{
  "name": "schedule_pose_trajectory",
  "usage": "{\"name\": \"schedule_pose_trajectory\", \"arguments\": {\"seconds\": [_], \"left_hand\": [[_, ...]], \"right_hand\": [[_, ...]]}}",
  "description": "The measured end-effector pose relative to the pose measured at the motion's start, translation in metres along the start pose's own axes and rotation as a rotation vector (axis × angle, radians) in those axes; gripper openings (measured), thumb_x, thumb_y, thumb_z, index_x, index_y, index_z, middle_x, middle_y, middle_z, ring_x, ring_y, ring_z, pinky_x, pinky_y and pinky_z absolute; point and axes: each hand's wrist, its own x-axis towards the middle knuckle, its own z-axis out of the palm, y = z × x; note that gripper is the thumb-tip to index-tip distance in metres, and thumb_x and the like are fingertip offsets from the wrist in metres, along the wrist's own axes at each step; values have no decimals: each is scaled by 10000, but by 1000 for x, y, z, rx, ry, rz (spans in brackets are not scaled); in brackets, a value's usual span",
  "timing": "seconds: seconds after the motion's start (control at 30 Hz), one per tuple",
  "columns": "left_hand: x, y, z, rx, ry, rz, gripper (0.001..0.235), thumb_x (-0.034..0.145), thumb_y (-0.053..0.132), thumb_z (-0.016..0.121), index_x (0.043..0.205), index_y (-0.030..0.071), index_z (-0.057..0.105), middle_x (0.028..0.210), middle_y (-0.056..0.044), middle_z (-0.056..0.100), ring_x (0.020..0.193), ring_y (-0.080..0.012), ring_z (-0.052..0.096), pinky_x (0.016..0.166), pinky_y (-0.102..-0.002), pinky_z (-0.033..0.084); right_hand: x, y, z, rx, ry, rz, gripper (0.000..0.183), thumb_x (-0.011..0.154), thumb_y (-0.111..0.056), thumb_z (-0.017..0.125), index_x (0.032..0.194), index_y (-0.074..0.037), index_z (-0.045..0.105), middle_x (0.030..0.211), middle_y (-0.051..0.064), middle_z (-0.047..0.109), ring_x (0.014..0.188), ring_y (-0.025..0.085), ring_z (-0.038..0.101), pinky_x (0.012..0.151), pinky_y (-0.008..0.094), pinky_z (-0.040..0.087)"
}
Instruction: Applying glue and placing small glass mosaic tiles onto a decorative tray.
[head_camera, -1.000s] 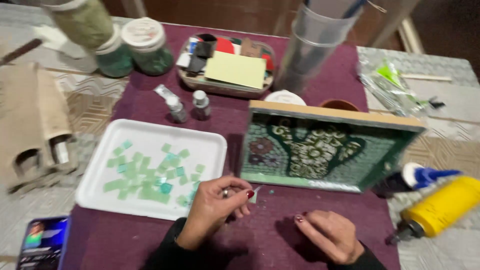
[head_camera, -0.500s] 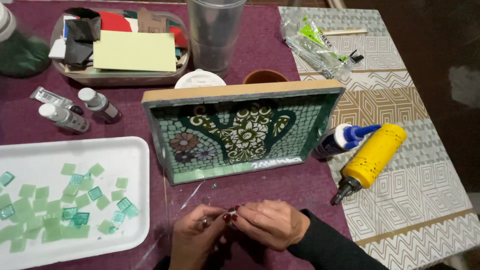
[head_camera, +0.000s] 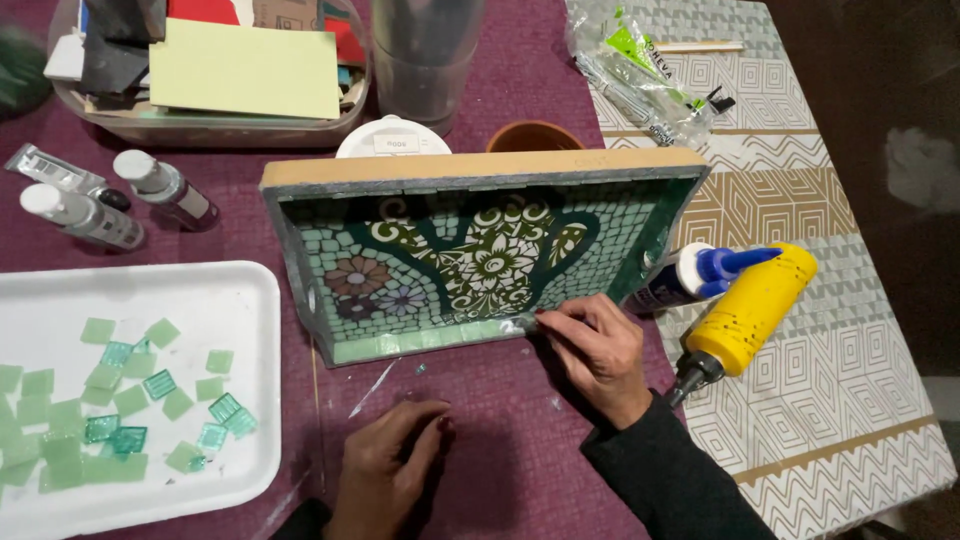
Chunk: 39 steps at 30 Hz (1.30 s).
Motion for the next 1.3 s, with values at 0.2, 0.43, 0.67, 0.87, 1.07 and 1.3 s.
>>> {"name": "schedule_pose_trajectory", "arguments": {"seconds": [0.2, 0.43, 0.67, 0.87, 1.07, 1.3], "left_hand": [[1, 0, 1, 8, 12, 4, 172, 795, 69, 746, 964, 58, 778, 786, -12, 809, 522, -113, 643, 491, -255, 531], [2, -7, 1, -16, 2, 95, 197, 803, 42, 729, 997, 60, 757, 819, -16, 796, 577, -131, 685, 541, -252, 551], [2, -6, 2, 17, 3, 87, 196, 789, 27, 745, 982, 56, 767, 829, -5, 808, 536, -98, 655, 501, -232, 540], [2, -4, 1, -21, -11, 48, 183, 798, 18, 730, 974, 46, 769, 807, -12, 800, 541, -108, 646, 496, -250, 529], [1, -8, 3, -13, 1, 98, 191, 804, 37, 739, 992, 60, 763, 837, 3, 797, 558, -99, 644, 519, -231, 524], [2, -2, 4, -16, 26, 123, 171, 806, 33, 738, 976, 38, 752, 843, -16, 797, 564, -116, 659, 525, -236, 536]], "right_hand": [[-5, 4, 9, -45, -24, -34, 209, 789, -60, 817, 993, -94, 788, 878, 38, 654, 683, 150, 496, 557, 271, 406], [2, -6, 11, -54, -38, -88, 170, 806, -32, 796, 963, -91, 773, 884, 27, 647, 684, 159, 495, 594, 280, 426], [-3, 0, 14, -93, -95, -96, 263, 759, -26, 796, 1006, -117, 783, 959, 30, 666, 695, 152, 477, 590, 271, 423], [2, -6, 13, -117, -103, -94, 255, 770, -8, 788, 1006, -103, 776, 969, 31, 666, 676, 153, 468, 569, 275, 414], [4, -10, 16, -142, -84, -99, 192, 798, -28, 785, 986, -65, 770, 952, 62, 665, 682, 171, 470, 583, 286, 424], [3, -15, 19, -178, -69, -69, 164, 805, -39, 786, 966, -66, 770, 929, 40, 648, 692, 167, 461, 578, 281, 414]]}}
